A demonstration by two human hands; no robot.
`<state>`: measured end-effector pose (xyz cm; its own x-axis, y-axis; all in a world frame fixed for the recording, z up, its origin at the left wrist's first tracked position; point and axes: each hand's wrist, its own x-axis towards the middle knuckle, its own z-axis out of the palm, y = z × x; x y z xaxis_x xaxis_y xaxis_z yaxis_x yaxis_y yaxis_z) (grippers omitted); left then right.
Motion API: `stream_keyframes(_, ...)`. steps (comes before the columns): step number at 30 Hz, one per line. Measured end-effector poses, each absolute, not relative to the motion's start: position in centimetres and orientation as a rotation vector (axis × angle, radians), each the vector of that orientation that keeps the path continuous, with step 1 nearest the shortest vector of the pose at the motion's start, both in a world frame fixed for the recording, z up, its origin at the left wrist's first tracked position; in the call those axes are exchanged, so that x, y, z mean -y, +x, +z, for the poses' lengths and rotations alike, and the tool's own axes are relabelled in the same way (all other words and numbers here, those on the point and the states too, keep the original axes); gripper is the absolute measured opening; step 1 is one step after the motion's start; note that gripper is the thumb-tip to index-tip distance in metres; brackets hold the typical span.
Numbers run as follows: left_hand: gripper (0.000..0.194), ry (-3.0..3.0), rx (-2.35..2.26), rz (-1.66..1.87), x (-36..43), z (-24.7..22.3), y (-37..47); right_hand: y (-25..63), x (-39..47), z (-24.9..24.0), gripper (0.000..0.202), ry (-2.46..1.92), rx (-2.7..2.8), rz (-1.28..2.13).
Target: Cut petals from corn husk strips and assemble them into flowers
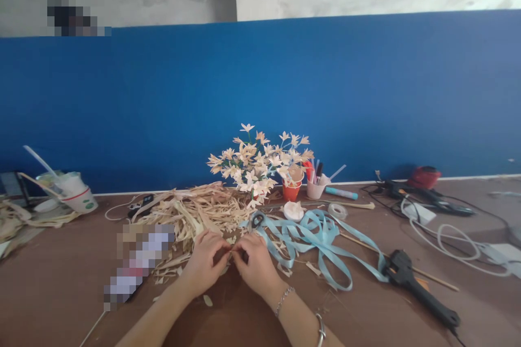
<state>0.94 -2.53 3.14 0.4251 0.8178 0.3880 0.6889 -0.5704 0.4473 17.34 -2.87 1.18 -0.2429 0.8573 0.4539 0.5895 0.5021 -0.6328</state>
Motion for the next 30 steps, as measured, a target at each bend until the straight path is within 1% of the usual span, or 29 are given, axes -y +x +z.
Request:
stream_keyframes(6,0.013,2.531,-1.318,0.855,2.8,3.3,1.2,16.9,3.2,1.4,0.012,-1.245,1.964,0.325)
stream_keyframes(11,0.014,2.516,-1.457,0.931,3.2,3.2,1.9,16.4,3.4,1.3,0.010,-1.331,1.881,0.196)
stream_keyframes(18,0.014,2.482,-1.518,0.954,3.2,2.9,2.2,15.9,3.6,1.2,0.012,-1.412,1.790,0.132)
stream_keyframes(23,0.013,2.419,-1.614,0.997,2.8,2.5,2.0,17.0,2.8,0.8,0.012,-1.505,1.695,0.012)
stream_keyframes(25,0.014,2.365,-1.652,1.031,2.6,2.5,1.7,17.8,2.3,0.7,0.012,-1.493,1.668,0.048)
stream_keyframes(30,0.015,2.348,-1.592,1.026,2.4,2.5,1.6,18.2,2.0,0.7,0.010,-1.294,1.757,0.297)
